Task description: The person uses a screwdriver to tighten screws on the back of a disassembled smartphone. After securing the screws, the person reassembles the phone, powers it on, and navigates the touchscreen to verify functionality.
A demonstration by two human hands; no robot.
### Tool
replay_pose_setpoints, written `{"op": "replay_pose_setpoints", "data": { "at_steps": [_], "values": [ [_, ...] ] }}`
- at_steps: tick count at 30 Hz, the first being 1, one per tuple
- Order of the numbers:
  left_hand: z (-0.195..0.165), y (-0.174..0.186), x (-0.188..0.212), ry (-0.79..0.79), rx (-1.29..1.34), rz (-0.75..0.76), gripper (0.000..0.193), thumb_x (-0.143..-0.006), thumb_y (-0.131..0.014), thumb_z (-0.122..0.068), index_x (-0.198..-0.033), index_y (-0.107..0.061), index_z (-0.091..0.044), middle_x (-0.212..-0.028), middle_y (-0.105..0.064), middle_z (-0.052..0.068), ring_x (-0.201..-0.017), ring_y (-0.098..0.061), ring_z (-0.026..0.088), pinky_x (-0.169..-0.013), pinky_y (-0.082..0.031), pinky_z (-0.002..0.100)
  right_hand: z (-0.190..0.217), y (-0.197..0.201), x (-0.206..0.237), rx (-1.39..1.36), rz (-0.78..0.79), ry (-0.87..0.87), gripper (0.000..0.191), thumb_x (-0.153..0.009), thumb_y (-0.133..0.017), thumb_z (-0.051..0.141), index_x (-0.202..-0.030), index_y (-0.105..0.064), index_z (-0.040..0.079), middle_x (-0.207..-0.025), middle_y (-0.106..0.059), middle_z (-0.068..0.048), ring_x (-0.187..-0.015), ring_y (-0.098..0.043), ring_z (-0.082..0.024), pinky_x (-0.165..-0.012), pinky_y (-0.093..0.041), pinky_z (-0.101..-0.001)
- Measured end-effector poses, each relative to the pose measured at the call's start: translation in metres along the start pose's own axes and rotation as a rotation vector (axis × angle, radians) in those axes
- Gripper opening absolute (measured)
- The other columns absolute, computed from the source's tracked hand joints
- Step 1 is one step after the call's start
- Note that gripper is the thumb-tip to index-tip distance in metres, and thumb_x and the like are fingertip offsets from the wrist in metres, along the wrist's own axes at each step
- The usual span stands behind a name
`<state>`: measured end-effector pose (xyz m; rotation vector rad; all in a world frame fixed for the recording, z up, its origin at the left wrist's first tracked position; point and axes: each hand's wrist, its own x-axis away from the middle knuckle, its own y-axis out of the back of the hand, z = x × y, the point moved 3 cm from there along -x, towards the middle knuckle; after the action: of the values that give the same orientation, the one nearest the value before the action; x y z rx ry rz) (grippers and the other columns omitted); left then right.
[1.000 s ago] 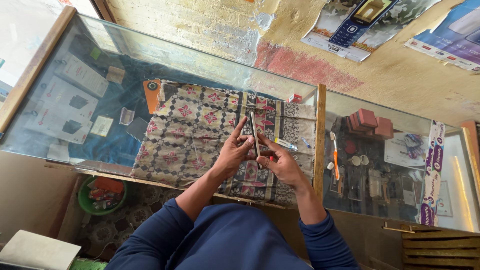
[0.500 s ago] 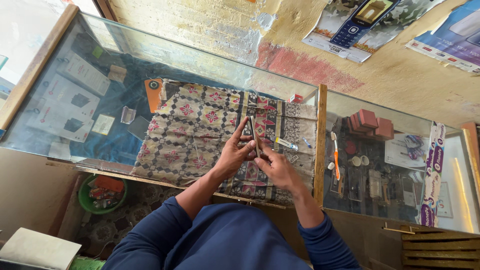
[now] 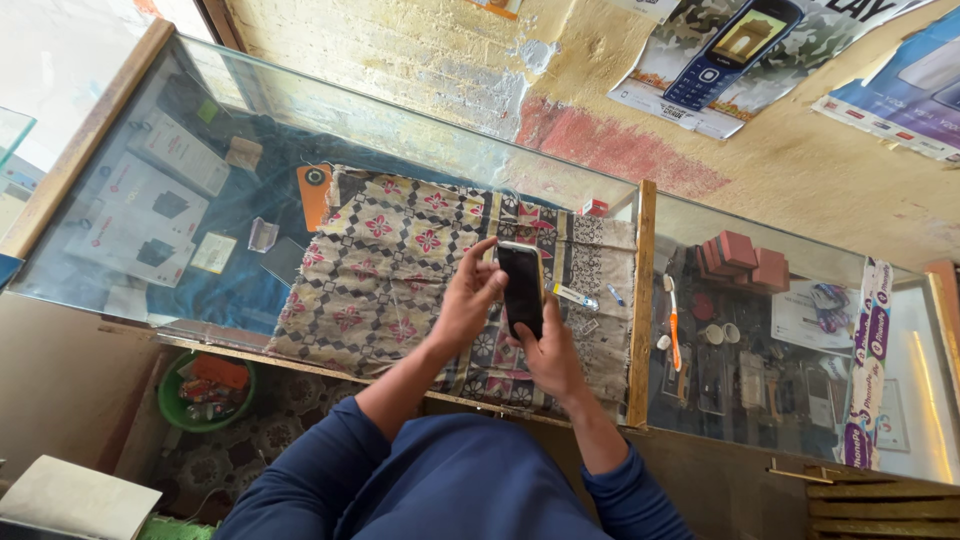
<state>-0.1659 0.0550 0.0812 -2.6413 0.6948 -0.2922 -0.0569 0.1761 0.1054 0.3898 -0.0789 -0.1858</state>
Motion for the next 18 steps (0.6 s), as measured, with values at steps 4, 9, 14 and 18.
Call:
{"op": "replay_pose_setpoints", "data": {
  "at_steps": [4,9,14,18],
  "values": [
    [0.004,0.019,-0.018,-0.018,0.372,0.310,0.039,-0.107,-0.059,-0.017,-0.142,-0.059,0.000,-0.124,-0.071,0.012,-0.109,-0.069,0.015,-0.097,-0.058,0.032,0.000,0.008,0.005,-0.209,0.168,0.074,0.050,-0.102,-0.056,0.003,-0.147,-0.036,0.006,-0.127,-0.063,-0.015,-0.112,-0.071,-0.024,-0.087,-0.063,-0.0376],
    [0.009,0.025,-0.015,-0.040,0.345,0.383,0.030,-0.107,-0.065,-0.014,-0.130,-0.067,0.006,-0.116,-0.075,0.014,-0.102,-0.071,0.016,-0.090,-0.058,0.033,-0.002,0.010,0.010,-0.378,0.272,0.101,0.049,-0.103,-0.057,0.007,-0.147,-0.037,0.009,-0.131,-0.062,-0.013,-0.118,-0.069,-0.022,-0.093,-0.067,-0.0387],
    [-0.017,0.017,-0.006,-0.076,0.325,0.425,0.029,-0.104,-0.067,-0.014,-0.126,-0.068,0.005,-0.114,-0.076,0.013,-0.102,-0.072,0.016,-0.092,-0.059,0.032,0.006,0.019,0.011,-0.293,0.277,0.129,0.041,-0.105,-0.058,0.009,-0.144,-0.045,0.009,-0.125,-0.069,-0.013,-0.116,-0.070,-0.021,-0.092,-0.065,-0.0377],
    [-0.054,0.015,0.000,-0.164,-0.026,0.559,0.038,-0.096,-0.070,-0.015,-0.130,-0.064,-0.001,-0.117,-0.075,0.010,-0.111,-0.072,0.014,-0.098,-0.059,0.031,0.017,0.029,0.015,-0.081,0.287,0.091,0.040,-0.103,-0.058,0.011,-0.141,-0.047,0.010,-0.115,-0.073,-0.011,-0.107,-0.074,-0.018,-0.089,-0.067,-0.0351]
  ]
}}
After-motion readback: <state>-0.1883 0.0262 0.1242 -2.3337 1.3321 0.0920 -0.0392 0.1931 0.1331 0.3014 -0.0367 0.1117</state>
